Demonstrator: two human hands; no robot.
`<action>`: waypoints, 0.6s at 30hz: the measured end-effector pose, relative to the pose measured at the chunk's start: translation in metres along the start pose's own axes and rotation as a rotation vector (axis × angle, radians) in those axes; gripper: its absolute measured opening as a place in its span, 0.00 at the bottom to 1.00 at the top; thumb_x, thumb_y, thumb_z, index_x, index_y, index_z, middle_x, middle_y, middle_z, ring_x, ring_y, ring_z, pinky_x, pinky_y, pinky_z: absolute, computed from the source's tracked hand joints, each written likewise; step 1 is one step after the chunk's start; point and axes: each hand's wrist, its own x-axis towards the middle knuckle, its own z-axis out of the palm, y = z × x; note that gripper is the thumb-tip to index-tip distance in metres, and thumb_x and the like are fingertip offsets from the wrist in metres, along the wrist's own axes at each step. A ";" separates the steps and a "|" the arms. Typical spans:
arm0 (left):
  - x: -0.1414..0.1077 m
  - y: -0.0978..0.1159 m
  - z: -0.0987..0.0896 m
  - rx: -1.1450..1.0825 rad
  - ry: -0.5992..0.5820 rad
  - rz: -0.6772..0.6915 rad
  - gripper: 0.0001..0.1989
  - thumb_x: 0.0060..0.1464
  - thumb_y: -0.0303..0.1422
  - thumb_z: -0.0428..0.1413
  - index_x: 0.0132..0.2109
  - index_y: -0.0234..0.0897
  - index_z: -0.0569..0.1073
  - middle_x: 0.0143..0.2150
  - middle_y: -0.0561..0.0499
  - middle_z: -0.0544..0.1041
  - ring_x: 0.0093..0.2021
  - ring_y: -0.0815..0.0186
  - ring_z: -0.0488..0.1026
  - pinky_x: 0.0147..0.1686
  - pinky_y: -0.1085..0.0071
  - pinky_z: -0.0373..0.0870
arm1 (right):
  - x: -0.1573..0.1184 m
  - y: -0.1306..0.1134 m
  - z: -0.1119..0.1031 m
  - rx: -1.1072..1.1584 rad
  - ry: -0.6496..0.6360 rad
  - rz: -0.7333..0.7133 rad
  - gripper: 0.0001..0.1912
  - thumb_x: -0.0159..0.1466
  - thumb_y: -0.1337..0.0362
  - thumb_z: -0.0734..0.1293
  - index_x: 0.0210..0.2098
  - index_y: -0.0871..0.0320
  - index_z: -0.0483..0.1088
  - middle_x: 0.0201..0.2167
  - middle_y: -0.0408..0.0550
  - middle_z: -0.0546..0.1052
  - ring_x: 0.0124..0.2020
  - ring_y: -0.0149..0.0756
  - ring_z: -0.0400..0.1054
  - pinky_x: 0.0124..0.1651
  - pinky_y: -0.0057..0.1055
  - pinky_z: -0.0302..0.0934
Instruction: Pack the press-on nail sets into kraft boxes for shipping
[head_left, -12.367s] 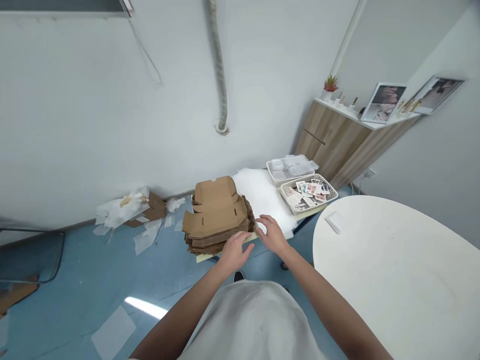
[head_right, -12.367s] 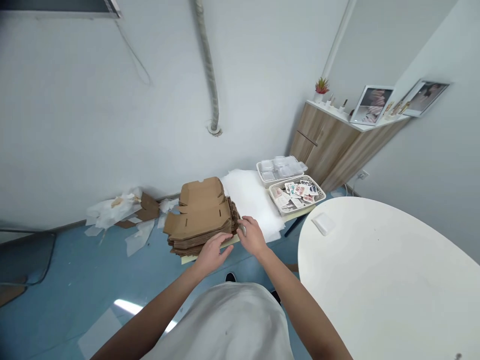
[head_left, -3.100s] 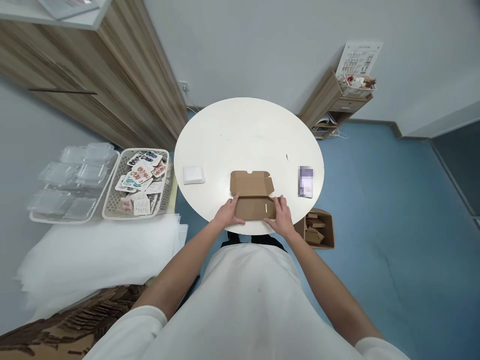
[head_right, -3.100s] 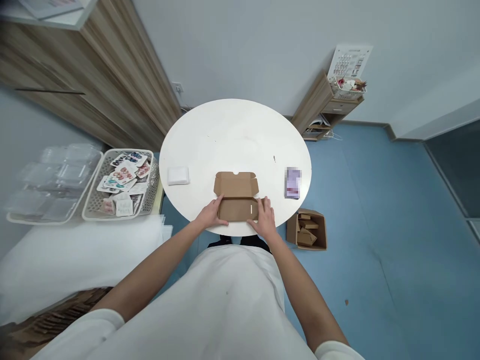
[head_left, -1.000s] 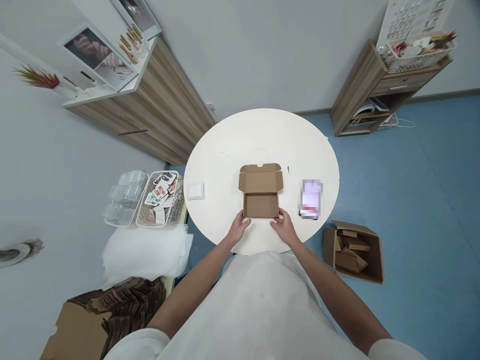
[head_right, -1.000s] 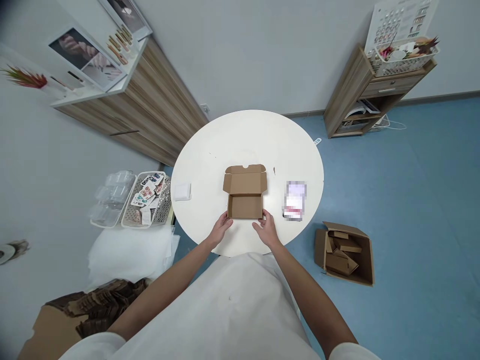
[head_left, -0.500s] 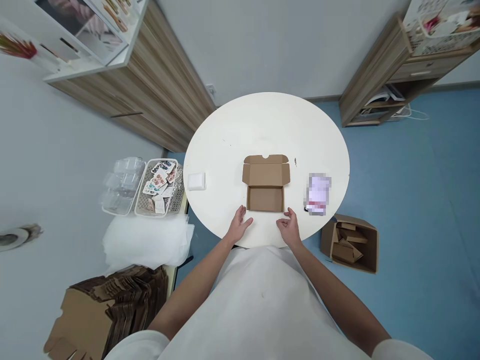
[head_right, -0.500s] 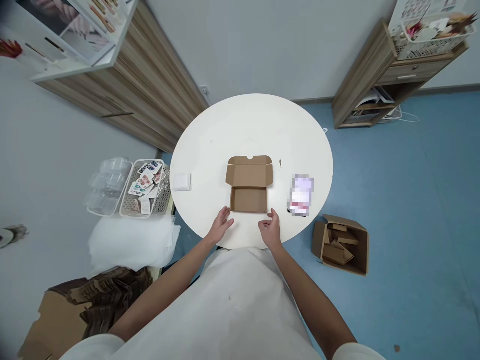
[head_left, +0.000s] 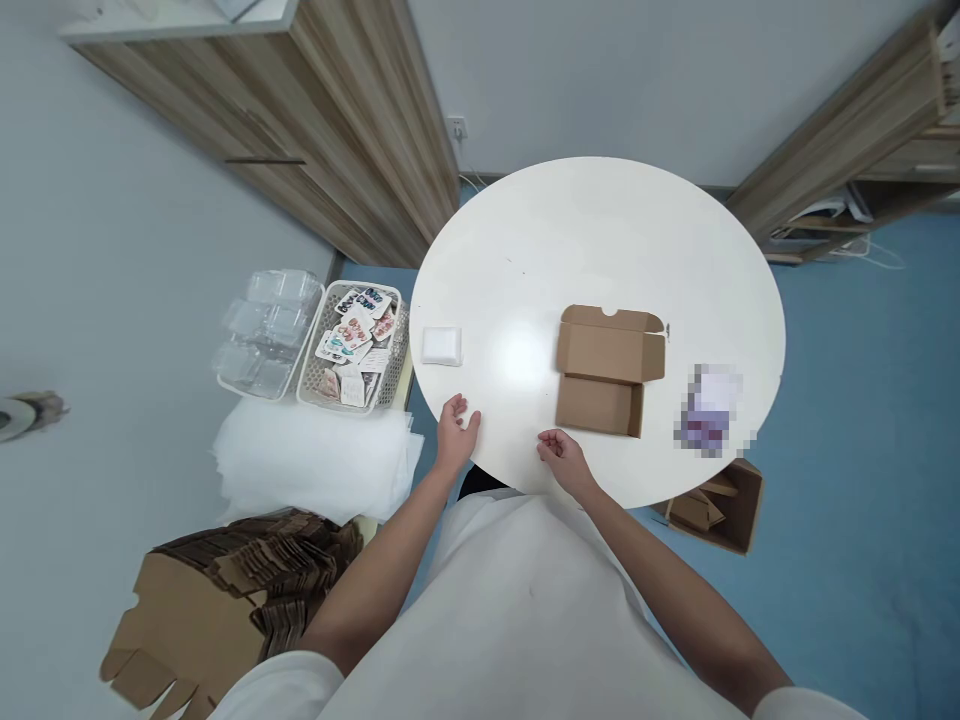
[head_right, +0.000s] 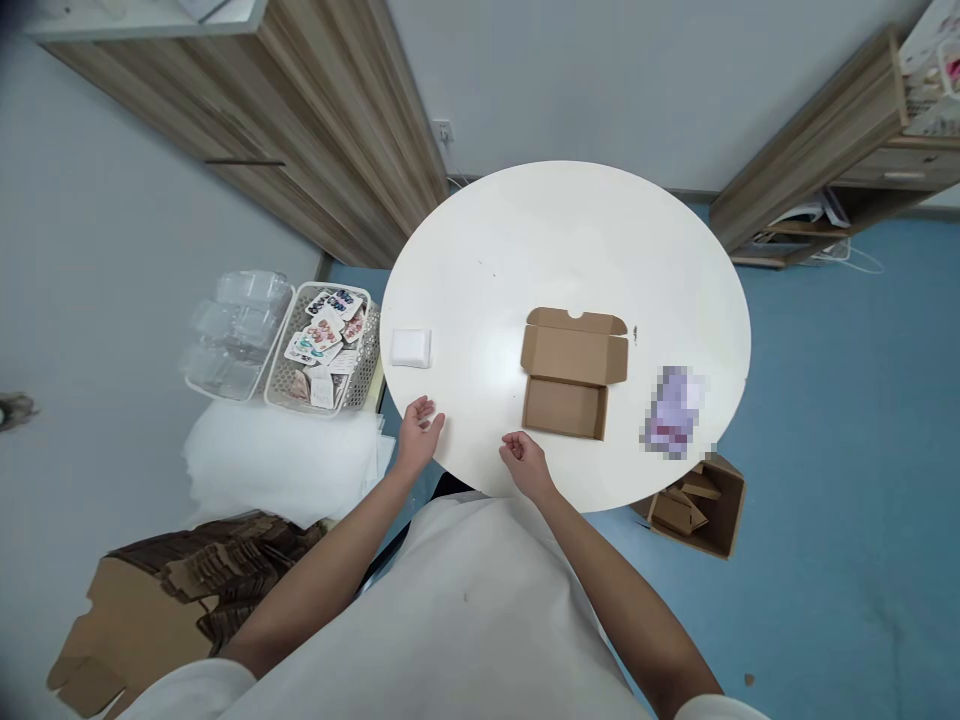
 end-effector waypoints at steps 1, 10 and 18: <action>0.011 -0.002 -0.010 0.009 0.034 -0.006 0.24 0.48 0.36 0.54 0.52 0.39 0.59 0.51 0.42 0.66 0.50 0.62 0.65 0.45 0.64 0.63 | 0.006 -0.007 0.011 -0.036 -0.008 0.008 0.15 0.51 0.55 0.63 0.35 0.57 0.67 0.26 0.43 0.69 0.27 0.31 0.62 0.32 0.31 0.59; 0.101 -0.010 -0.060 -0.004 0.031 -0.088 0.30 0.48 0.39 0.54 0.57 0.38 0.54 0.51 0.43 0.62 0.42 0.66 0.67 0.39 0.69 0.65 | 0.073 -0.078 0.096 -0.180 0.094 0.050 0.19 0.50 0.58 0.64 0.42 0.55 0.64 0.43 0.48 0.69 0.38 0.32 0.64 0.44 0.35 0.59; 0.136 0.005 -0.071 0.131 -0.096 0.017 0.26 0.52 0.34 0.49 0.58 0.35 0.56 0.42 0.45 0.68 0.34 0.67 0.68 0.39 0.68 0.65 | 0.121 -0.125 0.136 -0.093 0.092 0.147 0.28 0.51 0.58 0.64 0.51 0.48 0.56 0.49 0.48 0.61 0.42 0.35 0.64 0.37 0.33 0.64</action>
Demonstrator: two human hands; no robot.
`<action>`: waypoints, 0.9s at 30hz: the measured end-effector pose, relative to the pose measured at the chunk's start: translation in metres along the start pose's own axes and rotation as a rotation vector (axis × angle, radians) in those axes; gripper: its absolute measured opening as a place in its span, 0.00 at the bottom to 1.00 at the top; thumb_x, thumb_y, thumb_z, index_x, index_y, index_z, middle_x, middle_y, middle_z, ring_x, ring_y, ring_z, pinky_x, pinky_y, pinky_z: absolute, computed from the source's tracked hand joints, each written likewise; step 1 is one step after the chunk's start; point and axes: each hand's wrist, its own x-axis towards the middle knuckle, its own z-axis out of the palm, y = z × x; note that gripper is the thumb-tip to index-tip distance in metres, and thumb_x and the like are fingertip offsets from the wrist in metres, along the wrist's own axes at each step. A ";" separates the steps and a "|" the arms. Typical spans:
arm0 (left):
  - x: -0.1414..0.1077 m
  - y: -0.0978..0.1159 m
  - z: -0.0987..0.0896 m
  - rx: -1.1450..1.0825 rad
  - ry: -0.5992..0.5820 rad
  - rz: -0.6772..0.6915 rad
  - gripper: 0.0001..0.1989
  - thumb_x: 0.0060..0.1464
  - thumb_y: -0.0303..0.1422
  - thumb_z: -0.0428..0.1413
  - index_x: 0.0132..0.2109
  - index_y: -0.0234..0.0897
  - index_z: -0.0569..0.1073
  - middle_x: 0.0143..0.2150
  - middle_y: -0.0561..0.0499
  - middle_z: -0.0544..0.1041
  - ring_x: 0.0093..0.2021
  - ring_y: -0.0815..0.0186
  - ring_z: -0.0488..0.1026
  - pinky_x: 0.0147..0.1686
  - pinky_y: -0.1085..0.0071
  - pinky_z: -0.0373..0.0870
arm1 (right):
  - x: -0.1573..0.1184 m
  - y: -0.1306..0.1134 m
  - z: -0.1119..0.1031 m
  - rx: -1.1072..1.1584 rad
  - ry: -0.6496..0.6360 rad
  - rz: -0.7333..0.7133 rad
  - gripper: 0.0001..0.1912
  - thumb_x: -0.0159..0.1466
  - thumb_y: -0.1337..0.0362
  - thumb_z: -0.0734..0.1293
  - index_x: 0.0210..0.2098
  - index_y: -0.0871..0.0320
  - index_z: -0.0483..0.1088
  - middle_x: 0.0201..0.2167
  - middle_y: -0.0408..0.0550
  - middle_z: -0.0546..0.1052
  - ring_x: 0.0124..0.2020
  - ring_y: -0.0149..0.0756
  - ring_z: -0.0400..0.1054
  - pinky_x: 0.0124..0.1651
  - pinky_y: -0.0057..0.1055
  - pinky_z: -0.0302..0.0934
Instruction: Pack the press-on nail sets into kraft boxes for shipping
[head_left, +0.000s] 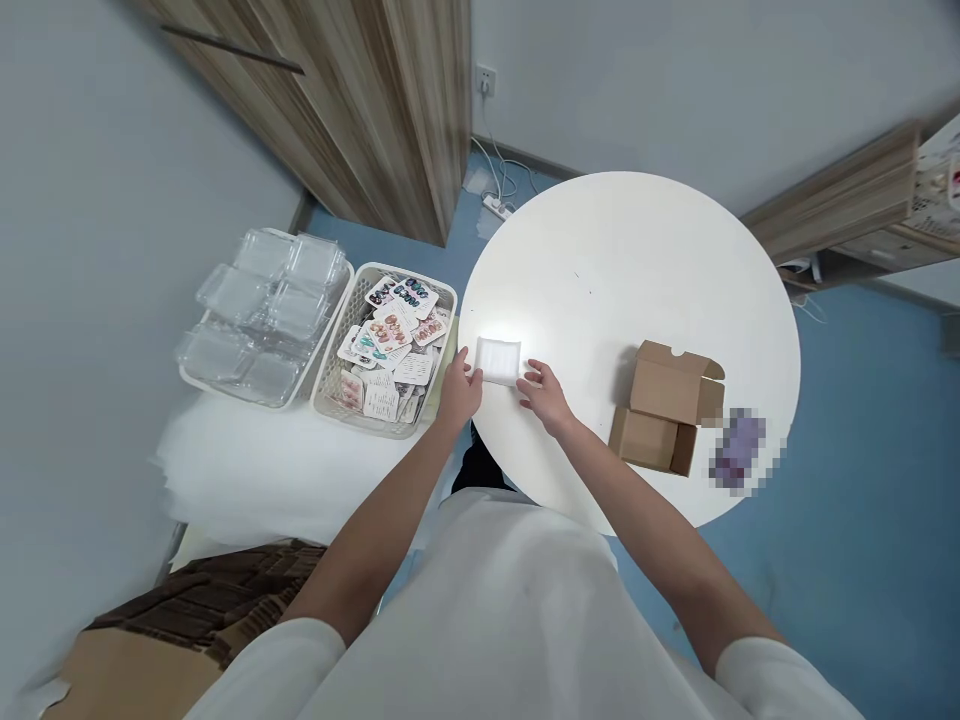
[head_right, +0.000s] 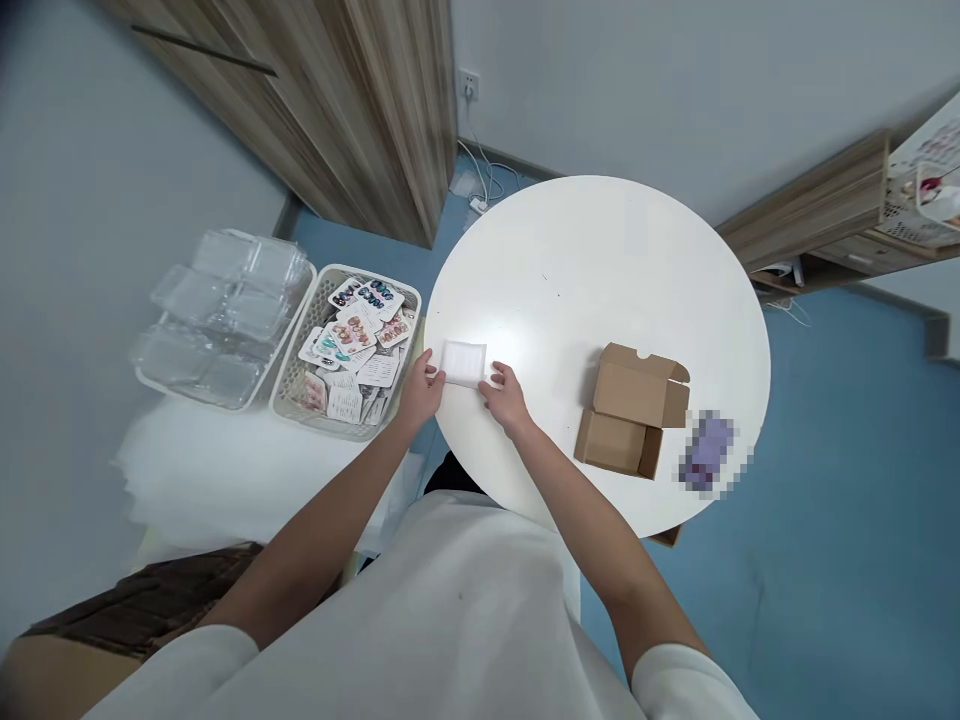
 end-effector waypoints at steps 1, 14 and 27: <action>0.003 0.001 -0.001 0.012 -0.020 0.008 0.25 0.52 0.33 0.49 0.58 0.35 0.56 0.39 0.46 0.69 0.33 0.67 0.68 0.39 0.67 0.65 | 0.004 -0.003 0.003 -0.014 -0.001 -0.013 0.28 0.51 0.59 0.64 0.51 0.48 0.56 0.49 0.48 0.61 0.41 0.34 0.64 0.37 0.33 0.64; -0.028 0.012 0.024 -0.073 -0.077 0.007 0.19 0.49 0.29 0.51 0.50 0.38 0.65 0.34 0.51 0.70 0.29 0.70 0.69 0.34 0.72 0.66 | -0.017 0.019 -0.027 0.024 -0.048 -0.160 0.26 0.50 0.65 0.63 0.49 0.51 0.60 0.45 0.46 0.65 0.39 0.32 0.65 0.40 0.32 0.62; -0.123 0.086 0.139 -0.111 -0.239 0.231 0.20 0.49 0.30 0.51 0.51 0.39 0.65 0.37 0.50 0.68 0.30 0.71 0.68 0.34 0.71 0.68 | -0.071 0.091 -0.180 0.087 0.132 -0.341 0.23 0.52 0.66 0.62 0.48 0.55 0.62 0.45 0.49 0.69 0.37 0.32 0.69 0.42 0.34 0.63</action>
